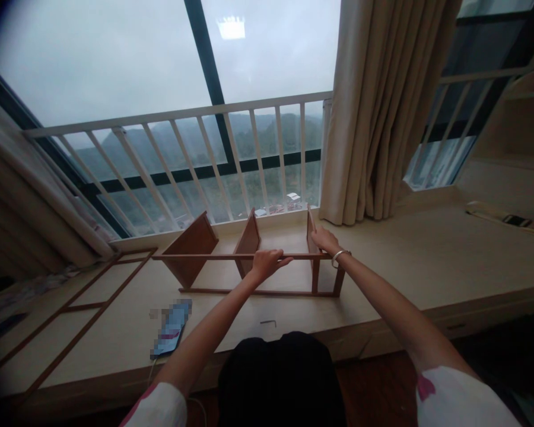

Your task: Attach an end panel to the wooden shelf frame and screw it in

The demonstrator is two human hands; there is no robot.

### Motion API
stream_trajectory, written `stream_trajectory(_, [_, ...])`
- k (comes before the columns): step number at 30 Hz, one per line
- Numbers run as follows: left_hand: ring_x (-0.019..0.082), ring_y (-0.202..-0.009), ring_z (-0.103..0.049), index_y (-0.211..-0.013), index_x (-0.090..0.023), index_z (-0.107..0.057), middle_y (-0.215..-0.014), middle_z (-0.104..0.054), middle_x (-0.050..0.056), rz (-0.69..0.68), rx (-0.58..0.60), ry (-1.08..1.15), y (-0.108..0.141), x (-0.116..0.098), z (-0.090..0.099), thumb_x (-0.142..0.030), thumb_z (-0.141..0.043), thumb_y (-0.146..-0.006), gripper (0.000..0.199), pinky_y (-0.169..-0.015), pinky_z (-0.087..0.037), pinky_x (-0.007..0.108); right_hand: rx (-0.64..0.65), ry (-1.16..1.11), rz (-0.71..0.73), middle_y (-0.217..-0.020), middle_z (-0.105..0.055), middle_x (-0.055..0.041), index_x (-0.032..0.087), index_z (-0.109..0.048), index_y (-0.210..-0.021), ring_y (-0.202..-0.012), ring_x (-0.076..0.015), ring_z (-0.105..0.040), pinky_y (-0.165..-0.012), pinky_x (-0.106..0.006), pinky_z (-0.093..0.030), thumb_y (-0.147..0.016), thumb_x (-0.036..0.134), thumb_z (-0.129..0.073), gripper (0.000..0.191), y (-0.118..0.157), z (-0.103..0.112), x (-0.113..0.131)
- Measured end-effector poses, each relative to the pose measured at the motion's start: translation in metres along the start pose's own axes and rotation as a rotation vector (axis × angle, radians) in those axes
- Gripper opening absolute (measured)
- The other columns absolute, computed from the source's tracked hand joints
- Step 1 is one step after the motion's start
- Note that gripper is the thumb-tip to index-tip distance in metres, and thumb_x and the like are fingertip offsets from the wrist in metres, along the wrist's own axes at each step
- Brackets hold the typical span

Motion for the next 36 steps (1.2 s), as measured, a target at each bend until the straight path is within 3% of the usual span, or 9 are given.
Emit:
stream_trajectory(9, [0.016, -0.066, -0.055, -0.073, -0.014, -0.057, -0.069, -0.061, 0.01, -0.001, -0.02, 0.044, 0.003, -0.001, 0.001, -0.059, -0.026, -0.076, 0.054, -0.055, -0.027, 0.023, -0.082, 0.019, -0.081, -0.101, -0.056, -0.0189, 0.009, -0.051, -0.101, -0.093, -0.0252, -0.052, -0.075, -0.033, -0.038, -0.08, 0.038, -0.026, 0.043, -0.005, 0.0, -0.01])
stream_trajectory(18, [0.019, -0.071, -0.054, -0.076, -0.013, -0.054, -0.072, -0.058, 0.012, -0.021, -0.036, 0.049, 0.011, -0.007, 0.01, -0.053, -0.028, -0.078, 0.048, -0.064, -0.033, 0.029, -0.101, 0.037, -0.075, -0.101, -0.056, -0.0191, 0.01, -0.053, -0.102, -0.095, -0.0249, -0.052, -0.076, -0.033, -0.038, -0.08, 0.036, -0.029, 0.042, 0.004, 0.006, -0.002])
stream_trajectory(21, [0.021, -0.086, -0.051, -0.085, -0.012, -0.052, -0.082, -0.056, 0.013, -0.053, -0.064, 0.045, 0.017, -0.012, 0.022, -0.048, -0.034, -0.078, 0.04, -0.077, -0.032, 0.034, -0.098, 0.042, -0.078, -0.099, -0.057, -0.0191, 0.01, -0.056, -0.099, -0.093, -0.0251, -0.053, -0.074, -0.031, -0.039, -0.078, 0.034, -0.031, 0.04, 0.005, 0.007, -0.001])
stream_trajectory(24, [0.022, -0.111, -0.035, -0.104, -0.014, -0.044, -0.105, -0.048, 0.013, -0.124, -0.142, 0.039, 0.029, -0.016, 0.045, -0.042, -0.039, -0.078, 0.039, -0.091, -0.022, 0.04, -0.1, 0.043, -0.071, -0.099, -0.057, -0.02, 0.009, -0.057, -0.099, -0.093, -0.0257, -0.053, -0.074, -0.032, -0.039, -0.078, 0.033, -0.031, 0.041, 0.006, 0.008, 0.0])
stream_trajectory(26, [0.022, -0.116, -0.028, -0.11, -0.015, -0.039, -0.113, -0.042, 0.012, -0.169, -0.17, 0.024, 0.045, -0.012, 0.062, -0.038, -0.038, -0.079, 0.039, -0.095, -0.017, 0.042, -0.11, 0.049, -0.063, -0.098, -0.057, -0.0199, 0.009, -0.057, -0.099, -0.093, -0.0262, -0.053, -0.074, -0.033, -0.038, -0.079, 0.035, -0.03, 0.042, 0.005, 0.008, 0.001])
stream_trajectory(29, [0.018, -0.104, -0.04, -0.096, -0.016, -0.046, -0.102, -0.048, 0.009, -0.232, -0.091, -0.024, 0.083, 0.007, 0.071, -0.03, -0.033, -0.082, 0.024, -0.091, -0.025, 0.038, -0.117, 0.067, -0.068, -0.097, -0.058, -0.0195, 0.01, -0.059, -0.097, -0.092, -0.026, -0.053, -0.074, -0.033, -0.038, -0.079, 0.036, -0.03, 0.043, 0.004, 0.007, 0.0])
stream_trajectory(31, [0.016, -0.085, -0.049, -0.08, -0.016, -0.047, -0.083, -0.051, 0.006, -0.196, -0.001, -0.069, 0.118, 0.034, 0.068, -0.028, -0.029, -0.083, 0.022, -0.081, -0.034, 0.033, -0.121, 0.078, -0.077, -0.097, -0.058, -0.019, 0.01, -0.059, -0.096, -0.092, -0.0259, -0.053, -0.075, -0.033, -0.038, -0.078, 0.036, -0.031, 0.042, 0.002, 0.006, -0.001])
stream_trajectory(34, [0.014, -0.072, -0.05, -0.079, -0.017, -0.045, -0.078, -0.051, 0.004, -0.011, 0.128, -0.107, 0.18, 0.098, 0.058, -0.024, -0.026, -0.084, 0.021, -0.067, -0.038, 0.026, -0.127, 0.086, -0.084, -0.097, -0.058, -0.0186, 0.01, -0.059, -0.097, -0.092, -0.0265, -0.053, -0.075, -0.034, -0.038, -0.078, 0.038, -0.033, 0.042, 0.0, 0.005, -0.002])
stream_trajectory(36, [0.014, -0.067, -0.051, -0.085, -0.016, -0.044, -0.075, -0.052, 0.004, 0.228, 0.208, -0.124, 0.227, 0.157, 0.051, -0.019, -0.026, -0.083, 0.019, -0.061, -0.038, 0.025, -0.128, 0.089, -0.087, -0.097, -0.058, -0.0189, 0.01, -0.059, -0.097, -0.092, -0.0272, -0.053, -0.074, -0.035, -0.039, -0.078, 0.038, -0.032, 0.043, -0.002, 0.004, -0.001])
Point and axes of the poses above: each hand's wrist, its own y-axis away from the middle knuckle, its own z-axis out of the back of the hand, x = y × z, the point moved 9 cm from there along -y, towards the middle knuckle
